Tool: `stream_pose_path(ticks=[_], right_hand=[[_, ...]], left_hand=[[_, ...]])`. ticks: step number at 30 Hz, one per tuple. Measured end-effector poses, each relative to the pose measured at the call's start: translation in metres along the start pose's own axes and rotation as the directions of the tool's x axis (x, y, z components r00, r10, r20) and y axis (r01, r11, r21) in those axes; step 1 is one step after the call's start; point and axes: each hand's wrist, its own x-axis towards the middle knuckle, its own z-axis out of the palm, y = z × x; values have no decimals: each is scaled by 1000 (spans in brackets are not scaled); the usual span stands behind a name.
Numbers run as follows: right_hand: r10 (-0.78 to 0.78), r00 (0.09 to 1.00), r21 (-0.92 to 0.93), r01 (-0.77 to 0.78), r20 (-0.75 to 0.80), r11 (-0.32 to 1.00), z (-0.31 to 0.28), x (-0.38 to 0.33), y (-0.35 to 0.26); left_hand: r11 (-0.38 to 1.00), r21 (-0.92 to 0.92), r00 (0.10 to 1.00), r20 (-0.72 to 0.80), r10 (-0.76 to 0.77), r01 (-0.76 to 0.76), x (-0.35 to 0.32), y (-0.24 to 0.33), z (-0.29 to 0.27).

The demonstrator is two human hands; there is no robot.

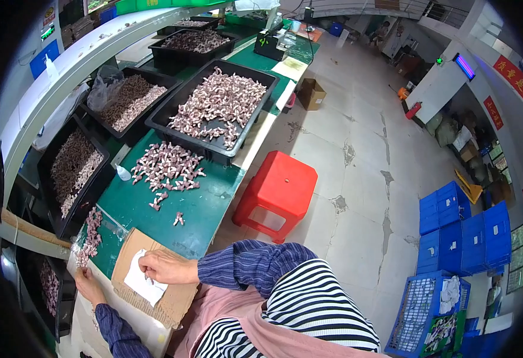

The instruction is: The person assembles small components by hand by picking up parts from the table, applying adhesive from a pad, and attaching the pieces together.

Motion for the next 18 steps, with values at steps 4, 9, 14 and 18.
stream_pose_path(ticks=[4,9,14,18], right_hand=[[-98,995,-56,97,-26,994,-8,-6,6],[-73,993,-21,71,-88,997,0,-11,1],[-161,986,23,162,-47,986,15,-1,-3],[-164,985,-122,156,-57,980,9,1,7]], left_hand=[[955,-282,967,-255,18,-92,-9,13,9],[460,-886,980,-42,-195,54,-71,85,-37],[-43,-980,941,201,-273,196,-146,84,-47],[-18,-960,910,272,-312,281,-187,91,-43]])
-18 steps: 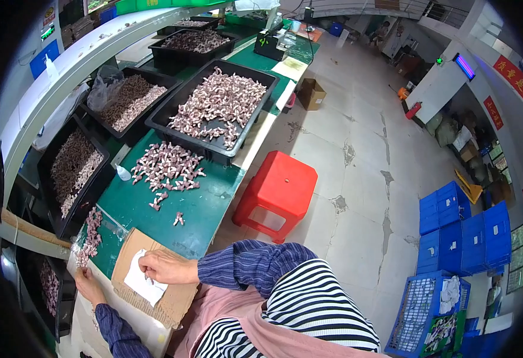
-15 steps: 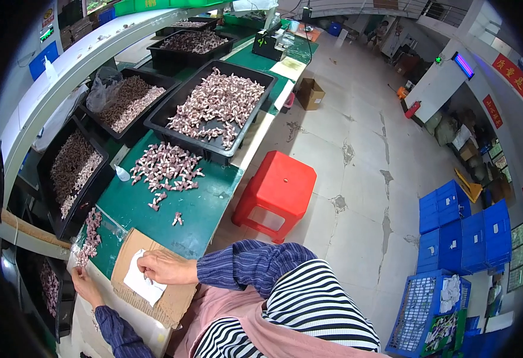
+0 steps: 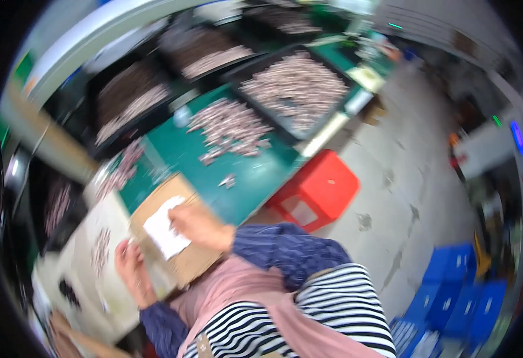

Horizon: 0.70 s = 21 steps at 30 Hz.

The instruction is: The person assembles small components by hand by picking up parts from the table, applying adhesive from a pad, and attaching the pieces together.

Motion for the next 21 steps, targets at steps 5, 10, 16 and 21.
stream_pose_path(ticks=[5,10,16,21], right_hand=[[43,999,-199,-39,18,979,-12,8,-8],[-3,987,-292,51,162,955,-6,12,-20],[50,969,-398,51,240,916,0,17,-21],[57,956,-434,76,287,898,1,19,-24]], left_hand=[[998,36,998,-41,53,-52,-16,9,12],[995,76,996,-45,73,-69,-38,-15,5],[997,69,996,73,-44,39,-54,-25,14],[993,71,990,100,-97,91,-58,-26,16]])
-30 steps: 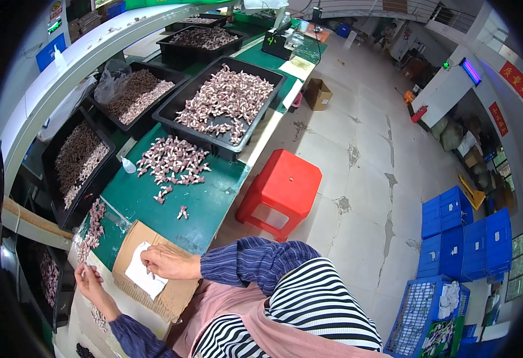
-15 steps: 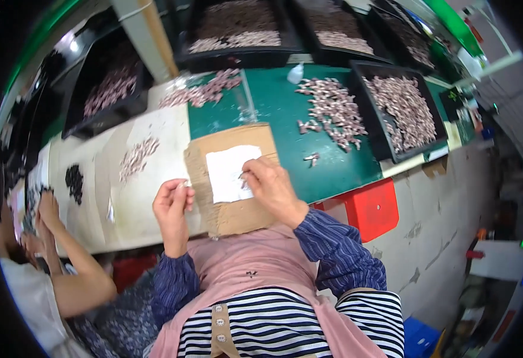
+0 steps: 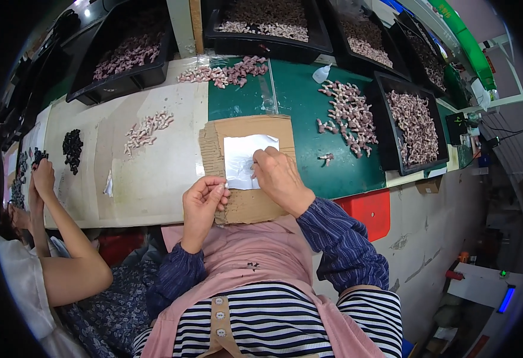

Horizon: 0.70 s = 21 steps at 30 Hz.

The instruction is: The person assembles small components by hand by picking up parts from the table, applying adhesive from a pad, and attaching the pieces together.

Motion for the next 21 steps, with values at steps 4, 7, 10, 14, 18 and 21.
stream_pose_path(ticks=[4,7,10,14,18,21], right_hand=[[-5,1000,-27,6,26,1000,-2,3,0],[-5,999,-48,7,42,999,-3,2,-2],[-8,999,-29,9,39,1000,-3,2,-1],[111,994,372,-108,12,922,-12,-2,-23],[118,992,452,-82,-52,888,-8,-13,-36],[85,991,452,-31,-100,892,-6,-18,-40]], left_hand=[[999,-37,999,-17,27,-27,3,2,-3],[988,-154,1000,-17,7,-10,5,5,-1],[983,-182,1000,-6,-19,18,5,6,-1],[984,-179,1000,6,-7,8,6,0,0],[989,-150,1000,-20,12,-15,7,-1,3],[995,-83,999,-14,53,-54,8,-3,3]])
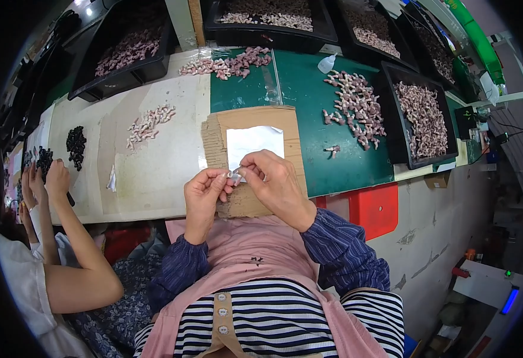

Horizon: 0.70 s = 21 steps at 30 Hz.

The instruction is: The person assembles small components by hand by picking up parts from the table, applying adhesive from a pad, and attaching the pieces together.

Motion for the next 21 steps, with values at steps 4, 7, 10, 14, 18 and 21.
stream_pose_path(ticks=[4,7,10,14,18,21], right_hand=[[-42,999,-31,42,19,999,3,-5,1],[-56,998,-45,58,41,997,6,-5,2],[-20,999,8,19,49,1000,9,-8,1],[195,981,319,-190,15,928,16,-19,12],[139,988,227,-121,-67,966,27,-24,14],[88,992,208,-68,-86,976,25,-23,16]], left_hand=[[996,92,1000,-8,12,-11,-3,4,3],[987,144,997,-11,71,-69,-5,5,6],[918,333,973,-7,231,-215,-6,1,7],[705,589,882,30,470,-395,-10,-1,16],[691,621,876,-15,482,-370,-16,-6,17],[714,599,878,-37,477,-363,-17,-11,15]])
